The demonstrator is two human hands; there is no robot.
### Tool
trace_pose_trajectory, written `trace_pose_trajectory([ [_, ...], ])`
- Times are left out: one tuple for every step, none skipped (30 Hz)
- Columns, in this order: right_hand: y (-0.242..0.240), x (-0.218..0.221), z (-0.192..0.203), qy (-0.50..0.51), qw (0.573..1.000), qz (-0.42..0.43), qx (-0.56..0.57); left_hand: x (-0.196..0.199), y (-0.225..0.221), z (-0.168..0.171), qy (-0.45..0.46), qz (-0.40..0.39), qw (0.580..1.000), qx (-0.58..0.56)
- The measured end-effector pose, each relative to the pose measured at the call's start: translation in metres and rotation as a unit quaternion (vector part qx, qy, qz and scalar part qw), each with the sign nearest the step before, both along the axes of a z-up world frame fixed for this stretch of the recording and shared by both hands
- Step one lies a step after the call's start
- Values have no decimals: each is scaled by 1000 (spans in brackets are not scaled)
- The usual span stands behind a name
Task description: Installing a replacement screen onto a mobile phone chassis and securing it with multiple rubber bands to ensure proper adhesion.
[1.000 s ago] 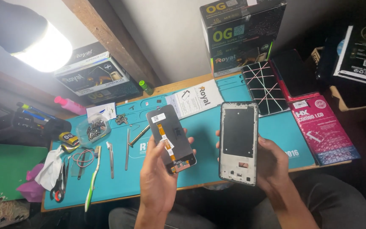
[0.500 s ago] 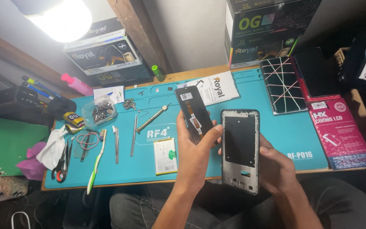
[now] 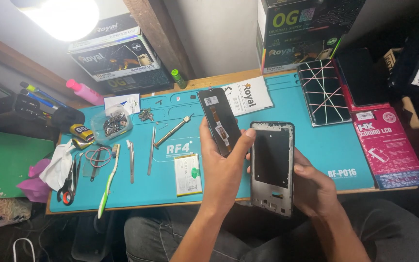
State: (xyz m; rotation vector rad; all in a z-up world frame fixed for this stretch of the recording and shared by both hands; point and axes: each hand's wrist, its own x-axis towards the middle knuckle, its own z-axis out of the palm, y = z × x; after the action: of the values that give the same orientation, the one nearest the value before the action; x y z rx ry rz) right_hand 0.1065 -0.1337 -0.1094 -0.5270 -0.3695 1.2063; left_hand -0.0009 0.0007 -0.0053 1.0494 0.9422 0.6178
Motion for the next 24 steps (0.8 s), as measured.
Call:
trace_pose_trajectory([
  [0, 0, 1, 1, 1000, -1, -1, 0, 0, 1, 1, -1, 1000, -1],
  [0, 0, 2, -8, 1000, -2, -2, 0, 0, 2, -5, 7, 1000, -27],
  [1, 0, 2, -17, 1000, -4, -3, -1, 1, 3, -12, 15, 998, -52],
  [1, 1, 2, -17, 1000, -4, -3, -1, 1, 4, -12, 15, 998, -52],
  [2, 1, 2, -33, 999, 0, -1, -1, 1, 4, 28, 3, 999, -32],
  [2, 1, 2, -48, 999, 5, 1, -2, 1, 5, 68, -8, 998, -12],
  [0, 3, -4, -48, 999, 6, 1, -2, 1, 2, 68, -7, 998, -12],
  [-2, 4, -10, -45, 998, -5, -34, -2, 2, 0, 49, -2, 999, 0],
  [-5, 6, -16, -41, 997, -17, -70, -1, 2, -3, 31, 1, 999, 13],
  [-2, 4, -10, -42, 997, -17, -70, -4, 2, -3, 31, 1, 999, 13],
  [0, 1, -3, -23, 999, -16, -34, -5, 3, -4, -21, 0, 1000, 15],
  [2, -1, 3, -4, 1000, -15, 3, -7, 3, -4, -72, 0, 997, 17],
  [3, -1, 4, -4, 1000, -17, 4, -10, 7, -5, -72, -3, 997, 17],
  [4, -1, 5, 7, 999, -35, 4, -13, 10, -6, -65, 0, 998, -28],
  [6, 0, 6, 17, 998, -53, 6, -16, 14, -7, -58, 3, 996, -71],
  [11, 0, 14, 16, 998, -56, 9, -19, 15, -4, -59, 0, 996, -69],
  [15, -1, 23, 20, 990, -101, -99, -22, 15, -2, -66, 2, 993, -99],
  [18, -2, 31, 27, 968, -142, -206, -25, 15, 0, -74, 4, 989, -129],
  [20, 0, 30, 27, 968, -144, -204, -28, 15, -3, -74, 2, 989, -127],
  [21, 2, 29, 17, 969, -156, -193, -31, 16, -6, -67, -22, 994, -85],
  [22, 3, 27, 7, 969, -167, -182, -34, 15, -9, -60, -45, 996, -42],
  [24, 4, 27, 8, 969, -169, -181, -35, 13, -10, -60, -47, 996, -41],
  [24, 4, 26, 9, 970, -178, -168, -37, 9, -10, -17, -75, 996, 42],
  [25, 4, 26, 10, 970, -187, -155, -40, 6, -11, 27, -102, 986, 126],
])
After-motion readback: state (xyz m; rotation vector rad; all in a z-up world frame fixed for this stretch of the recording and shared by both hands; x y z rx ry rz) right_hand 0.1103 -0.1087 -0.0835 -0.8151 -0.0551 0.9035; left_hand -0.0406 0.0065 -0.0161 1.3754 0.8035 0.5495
